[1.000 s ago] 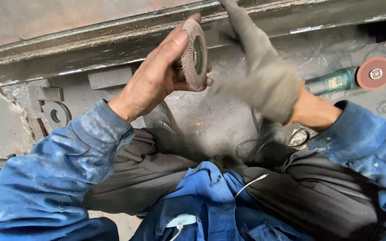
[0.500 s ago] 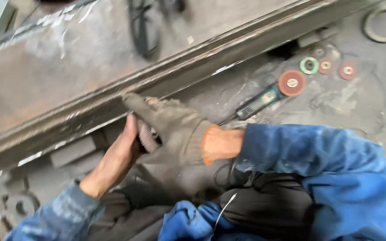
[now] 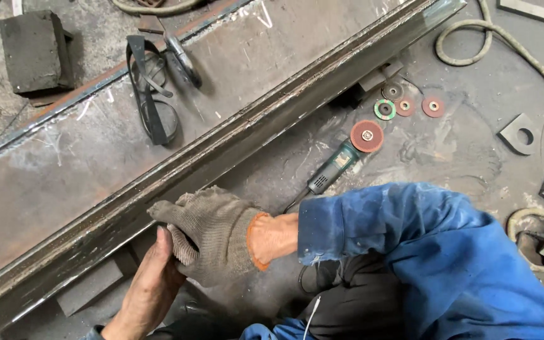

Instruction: Inspecting and preparing an abrasive grinding disc and its mounting hardware on a workshop floor.

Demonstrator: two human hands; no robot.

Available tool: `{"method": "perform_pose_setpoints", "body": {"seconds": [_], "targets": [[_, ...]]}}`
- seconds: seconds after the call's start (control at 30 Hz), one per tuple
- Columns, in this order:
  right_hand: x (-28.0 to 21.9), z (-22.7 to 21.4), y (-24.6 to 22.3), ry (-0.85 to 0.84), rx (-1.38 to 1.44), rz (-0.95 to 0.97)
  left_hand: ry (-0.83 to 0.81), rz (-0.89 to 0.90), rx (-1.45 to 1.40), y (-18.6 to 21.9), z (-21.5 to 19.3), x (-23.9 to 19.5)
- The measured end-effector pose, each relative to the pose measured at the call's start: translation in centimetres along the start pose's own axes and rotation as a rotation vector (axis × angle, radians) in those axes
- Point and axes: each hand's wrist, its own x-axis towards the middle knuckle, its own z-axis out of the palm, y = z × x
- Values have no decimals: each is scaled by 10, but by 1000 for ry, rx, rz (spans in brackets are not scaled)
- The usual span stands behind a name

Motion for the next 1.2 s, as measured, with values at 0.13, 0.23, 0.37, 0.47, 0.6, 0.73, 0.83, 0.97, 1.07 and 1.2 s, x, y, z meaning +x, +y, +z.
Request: {"method": "perform_pose_setpoints", "body": {"seconds": [0.13,0.23,0.37,0.47,0.6,0.73,0.83,0.97,1.07,1.2], "targets": [[5,-6,0,-122,38,23,62,-35,-9,1,1,0],[6,-1,9,-116,106,16,112,-55,-32,6,4,0],[7,1,15,-131,142,27,110,31,16,8,-2,1],[6,4,18,-111,131,-31,271,-52,135,10,-8,1],[4,4,18,38,151,-161,204,163,241,13,-15,1],[10,14,26,219,-53,-429,245,286,313,26,-13,-4],[9,14,29,354,-253,-566,261,410,382,31,-15,-7],[6,2,21,232,-92,-402,325,467,492,34,-20,-8],[6,-10,14,111,69,-242,271,529,485,36,-23,-6],[7,-21,5,-82,322,-4,345,438,392,40,-20,-8]]}}
